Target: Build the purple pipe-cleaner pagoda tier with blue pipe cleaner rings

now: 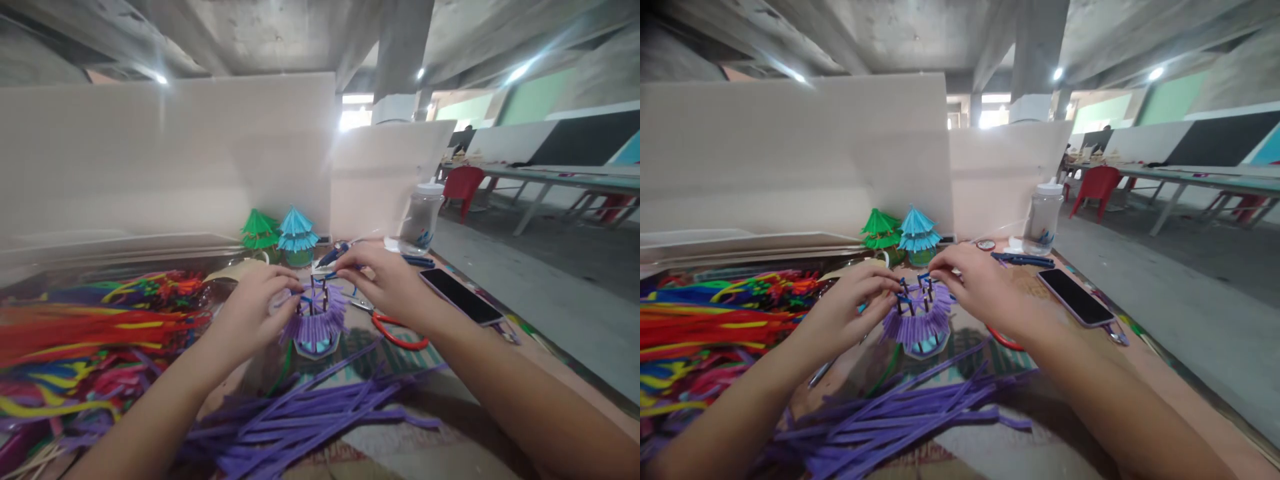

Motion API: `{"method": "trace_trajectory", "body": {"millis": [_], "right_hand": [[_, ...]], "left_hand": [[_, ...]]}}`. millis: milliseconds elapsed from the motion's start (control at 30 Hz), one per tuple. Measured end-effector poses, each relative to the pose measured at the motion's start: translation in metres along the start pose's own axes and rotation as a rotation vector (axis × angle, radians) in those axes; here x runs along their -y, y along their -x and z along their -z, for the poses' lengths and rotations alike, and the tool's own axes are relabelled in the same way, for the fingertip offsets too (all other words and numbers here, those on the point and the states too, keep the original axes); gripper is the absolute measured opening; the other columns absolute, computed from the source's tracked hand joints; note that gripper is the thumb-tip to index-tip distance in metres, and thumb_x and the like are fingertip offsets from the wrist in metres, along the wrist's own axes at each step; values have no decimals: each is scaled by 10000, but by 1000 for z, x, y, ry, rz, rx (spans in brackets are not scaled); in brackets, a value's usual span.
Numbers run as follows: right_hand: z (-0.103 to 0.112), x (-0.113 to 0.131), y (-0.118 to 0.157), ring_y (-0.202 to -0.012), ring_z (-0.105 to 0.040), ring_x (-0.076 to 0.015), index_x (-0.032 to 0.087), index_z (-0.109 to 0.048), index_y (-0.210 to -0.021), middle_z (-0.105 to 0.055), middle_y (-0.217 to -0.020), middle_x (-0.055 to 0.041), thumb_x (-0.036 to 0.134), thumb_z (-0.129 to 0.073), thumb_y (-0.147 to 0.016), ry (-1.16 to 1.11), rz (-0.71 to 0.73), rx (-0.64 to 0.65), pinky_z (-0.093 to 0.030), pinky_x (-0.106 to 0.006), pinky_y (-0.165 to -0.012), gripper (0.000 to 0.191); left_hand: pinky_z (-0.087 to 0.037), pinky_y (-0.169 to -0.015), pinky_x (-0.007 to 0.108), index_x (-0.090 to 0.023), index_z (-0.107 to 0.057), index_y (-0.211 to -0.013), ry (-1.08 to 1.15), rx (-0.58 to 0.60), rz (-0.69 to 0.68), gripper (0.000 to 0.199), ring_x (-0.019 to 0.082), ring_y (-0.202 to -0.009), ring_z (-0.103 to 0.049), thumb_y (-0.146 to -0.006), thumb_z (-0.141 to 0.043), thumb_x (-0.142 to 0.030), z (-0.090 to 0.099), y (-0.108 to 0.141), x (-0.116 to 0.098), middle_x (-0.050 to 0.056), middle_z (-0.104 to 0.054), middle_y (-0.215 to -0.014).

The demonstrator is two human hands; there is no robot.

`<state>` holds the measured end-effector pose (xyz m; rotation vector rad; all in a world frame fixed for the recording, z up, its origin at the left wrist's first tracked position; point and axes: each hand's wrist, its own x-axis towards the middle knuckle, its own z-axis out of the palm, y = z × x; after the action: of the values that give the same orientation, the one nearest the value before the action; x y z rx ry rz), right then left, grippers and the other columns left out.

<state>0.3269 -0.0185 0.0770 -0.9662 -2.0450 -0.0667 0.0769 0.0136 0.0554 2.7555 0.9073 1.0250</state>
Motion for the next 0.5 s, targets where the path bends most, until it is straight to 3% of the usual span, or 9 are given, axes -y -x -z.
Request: {"method": "trace_trajectory", "body": {"millis": [167,500], "right_hand": [[-29,6,6,-871,-610,-198,179,-661,-896,-710,-889,-57,151,-636,-926,52,118,83,-468,-332,-808,48],[-25,-1,4,-894,-606,-198,185,-636,-851,-676,-891,-42,188,-664,-919,-22,9,174,-459,-339,-832,73]], "left_hand": [[-470,-974,430,-185,-722,-994,29,32,34,177,243,-1097,-608,-908,-570,-212,1,-1,-2,91,-673,-1150],[-480,-943,415,-175,-715,-924,-34,31,22,130,245,-1055,-631,-899,-591,-206,-7,-3,4,85,-704,-1083]]}}
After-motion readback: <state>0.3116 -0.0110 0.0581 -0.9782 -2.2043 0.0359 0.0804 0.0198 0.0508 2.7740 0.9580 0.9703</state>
